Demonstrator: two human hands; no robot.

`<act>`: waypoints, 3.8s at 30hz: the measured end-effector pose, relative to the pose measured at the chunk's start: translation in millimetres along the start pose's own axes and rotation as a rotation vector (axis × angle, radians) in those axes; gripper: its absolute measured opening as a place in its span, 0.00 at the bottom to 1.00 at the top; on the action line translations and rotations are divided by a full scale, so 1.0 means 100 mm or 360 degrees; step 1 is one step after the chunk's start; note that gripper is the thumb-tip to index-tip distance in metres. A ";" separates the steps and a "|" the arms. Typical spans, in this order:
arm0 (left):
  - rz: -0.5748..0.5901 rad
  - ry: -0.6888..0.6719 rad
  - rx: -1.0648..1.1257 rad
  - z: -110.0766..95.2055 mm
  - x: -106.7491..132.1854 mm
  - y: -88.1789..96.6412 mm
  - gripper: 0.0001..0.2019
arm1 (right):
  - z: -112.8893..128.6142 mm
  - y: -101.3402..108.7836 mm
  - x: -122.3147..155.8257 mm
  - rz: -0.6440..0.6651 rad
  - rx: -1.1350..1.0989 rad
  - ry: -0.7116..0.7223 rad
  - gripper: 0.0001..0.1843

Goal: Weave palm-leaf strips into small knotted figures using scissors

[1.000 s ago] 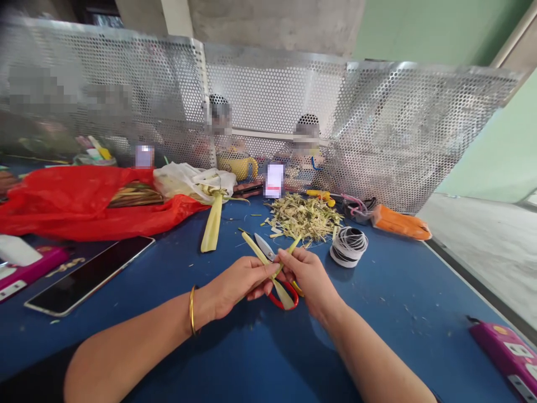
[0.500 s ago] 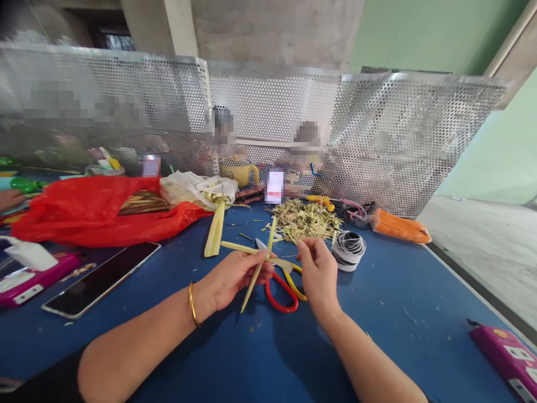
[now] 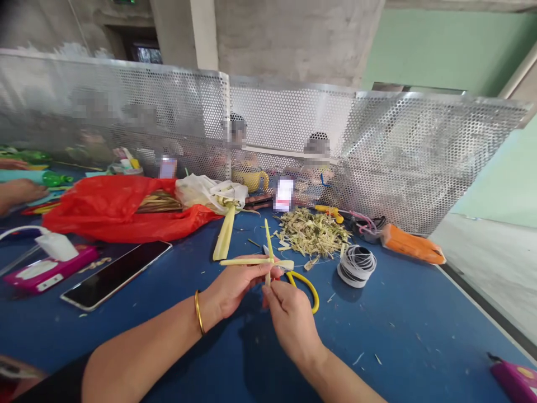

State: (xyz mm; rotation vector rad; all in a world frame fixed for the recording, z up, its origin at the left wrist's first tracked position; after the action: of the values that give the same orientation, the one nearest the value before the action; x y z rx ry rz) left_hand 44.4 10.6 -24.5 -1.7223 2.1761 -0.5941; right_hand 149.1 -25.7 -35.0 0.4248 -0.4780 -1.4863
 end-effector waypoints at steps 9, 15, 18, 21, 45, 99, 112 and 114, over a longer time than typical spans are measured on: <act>0.0072 -0.0054 0.0000 -0.04 -0.06 0.08 0.11 | 0.14 0.15 0.04 -0.0179 0.0193 0.0151 0.19; 0.0351 -0.0034 0.0132 -0.22 -0.09 0.09 0.17 | 0.08 0.54 -0.10 -0.0401 -0.0066 0.0060 0.17; 0.0444 0.0052 0.0225 -0.22 -0.07 0.07 0.16 | 0.15 0.60 -0.11 -0.0375 0.0154 0.0229 0.15; 0.0435 0.0007 -0.0011 -0.19 -0.06 0.06 0.15 | 0.20 0.56 -0.09 -0.0299 0.0393 0.0363 0.15; 0.0550 0.0244 -0.0426 0.11 0.09 -0.02 0.20 | -0.09 0.30 -0.19 0.0244 -0.1225 -0.0500 0.19; 0.0188 0.0252 0.0342 0.15 0.03 -0.03 0.05 | 0.46 0.21 0.22 -0.0618 0.1247 0.1177 0.12; 0.0170 0.0165 0.0220 0.21 0.03 0.00 0.12 | 0.42 0.19 0.22 -0.0520 0.0834 0.1106 0.11; 0.0242 0.0125 0.0174 0.20 0.04 -0.02 0.12 | 0.33 0.32 0.12 -0.0591 0.0432 0.0758 0.09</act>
State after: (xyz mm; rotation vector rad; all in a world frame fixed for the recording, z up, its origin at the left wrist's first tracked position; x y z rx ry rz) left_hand 54.6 3.9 -40.3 -1.4864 2.2577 -0.7367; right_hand 158.4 -35.9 10.6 1.1003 -0.2234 -1.6091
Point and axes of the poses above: each hand's wrist, its own x-axis away from the middle knuckle, its own y-axis out of the back of the hand, z = x × y, the point moved 5 cm from there along -x, towards the middle knuckle, and after that the axes turned 14 degrees about -y, right-handed, at the moved point
